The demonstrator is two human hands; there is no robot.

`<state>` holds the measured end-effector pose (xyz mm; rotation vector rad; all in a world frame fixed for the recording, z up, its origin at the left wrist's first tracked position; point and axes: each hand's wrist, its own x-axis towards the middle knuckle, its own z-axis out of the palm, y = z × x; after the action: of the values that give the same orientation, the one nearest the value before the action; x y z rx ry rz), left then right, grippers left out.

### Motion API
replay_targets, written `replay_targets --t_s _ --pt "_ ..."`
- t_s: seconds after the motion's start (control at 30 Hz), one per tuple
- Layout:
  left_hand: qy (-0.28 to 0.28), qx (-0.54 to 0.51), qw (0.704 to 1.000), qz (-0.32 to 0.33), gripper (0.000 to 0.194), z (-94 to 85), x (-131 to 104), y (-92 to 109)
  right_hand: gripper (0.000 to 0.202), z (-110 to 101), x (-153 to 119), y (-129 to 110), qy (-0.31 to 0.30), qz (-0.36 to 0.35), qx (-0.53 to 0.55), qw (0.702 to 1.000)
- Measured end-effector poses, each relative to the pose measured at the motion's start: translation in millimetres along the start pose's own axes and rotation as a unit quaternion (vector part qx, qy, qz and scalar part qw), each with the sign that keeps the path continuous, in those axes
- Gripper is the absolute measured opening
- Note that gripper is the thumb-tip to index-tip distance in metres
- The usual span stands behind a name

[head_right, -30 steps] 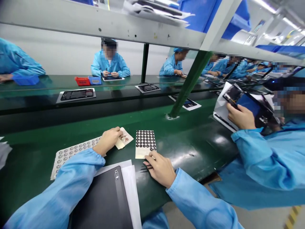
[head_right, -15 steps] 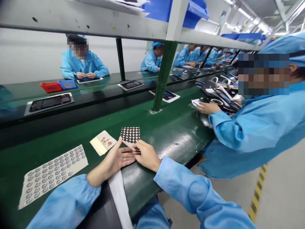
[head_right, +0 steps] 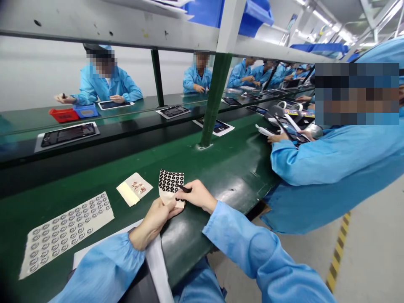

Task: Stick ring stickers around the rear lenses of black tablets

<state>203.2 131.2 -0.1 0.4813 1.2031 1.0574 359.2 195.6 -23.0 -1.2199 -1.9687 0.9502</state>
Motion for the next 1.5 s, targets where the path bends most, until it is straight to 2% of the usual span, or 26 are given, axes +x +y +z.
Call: replay_targets --t_s 0.07,0.2,0.27,0.3,0.33,0.4,0.47,0.53,0.6,0.67,0.77,0.9,1.0,1.1,1.2,1.23,1.3,1.37,1.4,1.5 --pt "0.005 0.018 1.0 0.001 0.029 4.0 0.5 -2.1 0.047 -1.5 10.1 0.7 0.033 0.017 0.002 0.999" --pt "-0.009 0.05 0.999 -0.002 0.03 8.5 -7.0 0.7 0.045 -10.7 21.9 -12.2 0.178 0.012 -0.009 0.984" --pt "-0.038 0.071 0.997 -0.014 0.024 0.8 -17.4 9.7 0.041 -10.4 12.9 -26.5 0.221 -0.012 -0.009 0.975" --pt "-0.054 0.086 0.995 -0.024 0.02 -7.3 -24.2 16.0 0.037 -7.2 3.9 -34.3 0.221 -0.033 -0.004 0.975" --pt "-0.068 0.102 0.992 -0.036 0.016 -18.4 -32.0 23.1 0.033 -1.9 -7.5 -41.7 0.204 -0.062 0.003 0.977" --pt "-0.078 0.138 0.986 -0.049 0.008 -48.2 -50.1 37.1 0.022 13.9 -33.7 -54.6 0.125 -0.161 0.012 0.979" --pt "-0.06 0.239 0.969 -0.01 0.015 -82.7 -71.1 47.0 0.017 33.3 -57.8 -64.2 0.04 -0.284 -0.028 0.958" --pt "-0.029 0.403 0.913 0.059 0.024 -114.5 -93.1 49.1 0.019 52.2 -73.8 -71.4 -0.004 -0.371 -0.11 0.922" --pt "-0.005 0.542 0.834 0.101 0.026 -138.1 -113.1 42.6 0.023 67.5 -80.3 -76.7 -0.015 -0.4 -0.177 0.899" --pt "0.011 0.608 0.787 0.102 0.032 -152.2 -127.6 30.4 0.025 77.9 -80.3 -80.0 -0.027 -0.392 -0.2 0.898" --pt "0.026 0.642 0.759 0.103 0.038 -159.4 -135.8 13.2 0.022 85.8 -77.3 -81.4 -0.056 -0.367 -0.205 0.905" --pt "0.025 0.63 0.768 0.112 0.036 -160.8 -132.7 3.0 0.023 90.2 -80.2 -84.6 -0.08 -0.353 -0.226 0.904" --pt "0.033 0.611 0.779 0.141 0.036 -162.3 -132.4 -2.8 0.025 92.2 -85.4 -93.4 -0.107 -0.353 -0.287 0.884" --pt "0.03 0.587 0.791 0.172 0.038 -166.3 -132.7 -5.6 0.026 87.9 -82.9 -103.6 -0.162 -0.35 -0.315 0.867" --pt "0.029 0.561 0.8 0.211 0.019 -182.7 -124.8 3.8 0.019 76.9 -63.6 -112.6 -0.239 -0.316 -0.261 0.88" --pt "0.056 0.565 0.786 0.243 0.015 -192.3 -119.8 9.3 0.016 74.4 -53.3 -116.2 -0.262 -0.3 -0.221 0.89" --pt "0.147 0.597 0.722 0.317 0.026 -215.9 -108.3 20.2 0.014 76.7 -29.8 -125.7 -0.276 -0.266 -0.133 0.914" --pt "0.22 0.639 0.648 0.352 0.034 -239.7 -97.8 26.7 0.015 92.0 -6.7 -137.7 -0.255 -0.232 -0.076 0.936" --pt "0.234 0.657 0.625 0.351 0.037 -249.4 -93.9 27.4 0.014 104.4 3.4 -144.1 -0.247 -0.213 -0.071 0.943" --pt "0.229 0.685 0.607 0.331 0.041 -265.5 -88.9 21.7 0.01 149.6 25.0 -160.9 -0.261 -0.168 -0.116 0.944"
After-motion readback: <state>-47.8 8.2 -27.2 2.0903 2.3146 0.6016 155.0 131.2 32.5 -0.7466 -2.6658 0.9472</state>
